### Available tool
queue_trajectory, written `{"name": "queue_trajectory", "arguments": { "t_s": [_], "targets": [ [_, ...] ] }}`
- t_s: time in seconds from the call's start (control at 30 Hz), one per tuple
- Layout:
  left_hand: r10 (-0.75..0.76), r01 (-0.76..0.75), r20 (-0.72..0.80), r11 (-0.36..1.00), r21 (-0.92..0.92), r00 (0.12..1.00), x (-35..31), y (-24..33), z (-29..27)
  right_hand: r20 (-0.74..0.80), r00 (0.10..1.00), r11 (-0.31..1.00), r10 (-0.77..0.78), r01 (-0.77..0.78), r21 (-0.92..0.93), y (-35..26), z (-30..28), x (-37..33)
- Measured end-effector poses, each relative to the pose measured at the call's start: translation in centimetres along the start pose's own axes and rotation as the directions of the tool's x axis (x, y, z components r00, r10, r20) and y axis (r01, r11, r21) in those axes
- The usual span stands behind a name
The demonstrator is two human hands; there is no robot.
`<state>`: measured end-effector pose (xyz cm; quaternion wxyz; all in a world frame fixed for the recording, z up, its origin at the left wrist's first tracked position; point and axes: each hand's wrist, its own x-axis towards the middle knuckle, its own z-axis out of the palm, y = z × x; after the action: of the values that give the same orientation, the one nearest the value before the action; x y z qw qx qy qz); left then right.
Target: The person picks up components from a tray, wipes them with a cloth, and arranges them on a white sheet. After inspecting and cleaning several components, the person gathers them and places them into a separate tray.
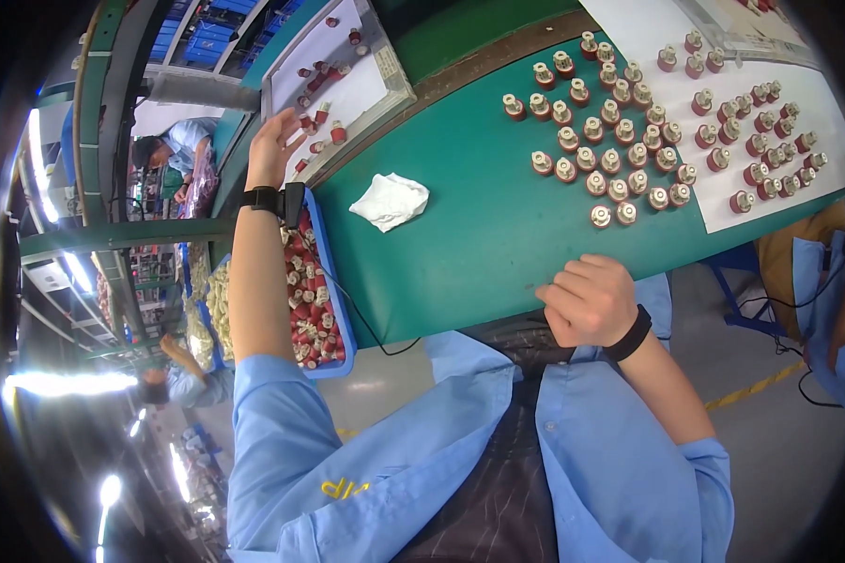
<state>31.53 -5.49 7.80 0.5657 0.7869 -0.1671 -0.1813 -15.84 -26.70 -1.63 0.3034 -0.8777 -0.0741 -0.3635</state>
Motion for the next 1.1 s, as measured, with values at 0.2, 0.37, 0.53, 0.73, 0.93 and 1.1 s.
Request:
{"name": "queue_trajectory", "arguments": {
  "t_s": [0.2, 0.37, 0.53, 0.73, 0.93, 1.1],
  "targets": [
    [0.139, -0.236, 0.198, 0.722, 0.651, 0.970, -0.7, -1.2, 2.2, -0.061, 0.998, 1.000, -0.015, 0.016, 0.017, 0.0, 0.5, 0.2],
    [0.150, -0.349, 0.320, 0.530, 0.773, 0.935, -2.9, 0.2, 6.6, -0.063, 0.998, 1.000, 0.001, 0.000, 0.007, -0.1, 0.5, 0.0],
    [0.220, -0.418, 0.357, 0.429, 0.801, 0.908, -3.5, 2.1, 7.2, -0.030, 1.000, 1.000, -0.009, 0.008, -0.010, 0.1, 0.2, 0.1],
    [0.449, -0.596, 0.393, 0.637, 0.489, 0.802, -6.8, 5.7, 8.3, -0.007, 1.000, 0.999, -0.002, 0.002, -0.037, -0.1, 0.2, 0.0],
    [0.393, -0.588, 0.463, 0.690, 0.422, 0.794, -9.3, 6.8, 8.7, -0.007, 1.000, 0.999, -0.015, 0.014, -0.033, 0.0, 0.2, 0.1],
    [0.327, -0.487, 0.414, 0.788, 0.376, 0.849, -9.8, 6.2, 8.6, -0.028, 0.999, 1.000, -0.019, 0.019, -0.019, 0.1, 0.3, -0.1]
  ]
}}
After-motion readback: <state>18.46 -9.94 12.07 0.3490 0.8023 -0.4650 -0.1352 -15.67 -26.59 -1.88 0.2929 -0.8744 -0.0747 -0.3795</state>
